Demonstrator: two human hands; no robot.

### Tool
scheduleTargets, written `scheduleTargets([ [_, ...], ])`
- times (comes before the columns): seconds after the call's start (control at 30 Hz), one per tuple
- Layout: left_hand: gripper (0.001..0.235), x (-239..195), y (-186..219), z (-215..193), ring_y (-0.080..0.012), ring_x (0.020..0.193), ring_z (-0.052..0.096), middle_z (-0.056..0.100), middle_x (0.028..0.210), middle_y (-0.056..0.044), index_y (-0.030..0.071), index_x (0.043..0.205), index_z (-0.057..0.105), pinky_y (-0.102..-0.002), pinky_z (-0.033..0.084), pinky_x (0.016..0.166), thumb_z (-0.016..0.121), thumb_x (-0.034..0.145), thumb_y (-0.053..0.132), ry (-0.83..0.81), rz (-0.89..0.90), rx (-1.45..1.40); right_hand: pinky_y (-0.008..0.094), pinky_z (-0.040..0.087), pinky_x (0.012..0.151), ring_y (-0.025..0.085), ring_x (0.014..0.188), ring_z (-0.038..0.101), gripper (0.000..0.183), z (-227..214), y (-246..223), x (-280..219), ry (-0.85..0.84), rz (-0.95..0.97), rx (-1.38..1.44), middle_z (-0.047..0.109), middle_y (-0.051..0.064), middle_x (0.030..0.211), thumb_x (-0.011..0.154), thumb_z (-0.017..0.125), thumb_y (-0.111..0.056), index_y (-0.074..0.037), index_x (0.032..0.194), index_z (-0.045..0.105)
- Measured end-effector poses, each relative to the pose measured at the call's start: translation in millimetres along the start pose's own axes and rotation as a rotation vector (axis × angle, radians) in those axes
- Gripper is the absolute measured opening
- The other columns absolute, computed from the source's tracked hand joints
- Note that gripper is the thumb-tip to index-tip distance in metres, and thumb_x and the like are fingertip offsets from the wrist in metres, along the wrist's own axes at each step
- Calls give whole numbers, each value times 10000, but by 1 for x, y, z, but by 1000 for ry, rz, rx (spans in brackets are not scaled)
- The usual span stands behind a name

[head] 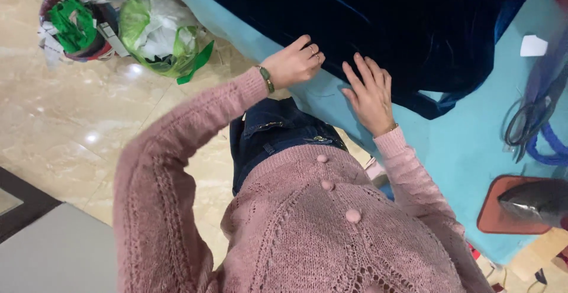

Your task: Measuring, marking, and cutting fabric on a work table using tailoring tools.

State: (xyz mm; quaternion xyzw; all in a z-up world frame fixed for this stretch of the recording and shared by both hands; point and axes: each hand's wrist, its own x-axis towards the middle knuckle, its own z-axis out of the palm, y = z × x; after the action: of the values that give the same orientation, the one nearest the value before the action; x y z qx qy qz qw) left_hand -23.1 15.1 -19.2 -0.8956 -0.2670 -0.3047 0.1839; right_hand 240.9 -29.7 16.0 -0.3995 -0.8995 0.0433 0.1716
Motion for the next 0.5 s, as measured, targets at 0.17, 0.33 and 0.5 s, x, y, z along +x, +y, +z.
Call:
scheduleTargets([
  [0.17,221,-1,-14,16,-262,734,583,585,716,-54,104,761,694,-486,517,824,684,978,147,101,116,-37,538,374,1045,376,1401,443,514,-1,-13,7,37,50,29,465,180,1570,1053,656,-321,-135,1522,560],
  [0.33,264,7,-20,-5,-244,800,559,545,866,-50,119,878,605,-390,477,765,438,1069,191,98,-133,-187,518,399,997,339,1266,525,534,1,-29,27,124,113,77,574,136,1312,912,849,-232,-101,1382,631],
  [0.5,262,-3,-13,1,-262,809,580,572,908,-73,89,951,650,-392,501,778,432,1073,163,172,-177,-243,459,427,941,257,1070,577,412,23,-21,31,219,60,-12,576,37,1078,897,830,-144,-135,1274,663],
])
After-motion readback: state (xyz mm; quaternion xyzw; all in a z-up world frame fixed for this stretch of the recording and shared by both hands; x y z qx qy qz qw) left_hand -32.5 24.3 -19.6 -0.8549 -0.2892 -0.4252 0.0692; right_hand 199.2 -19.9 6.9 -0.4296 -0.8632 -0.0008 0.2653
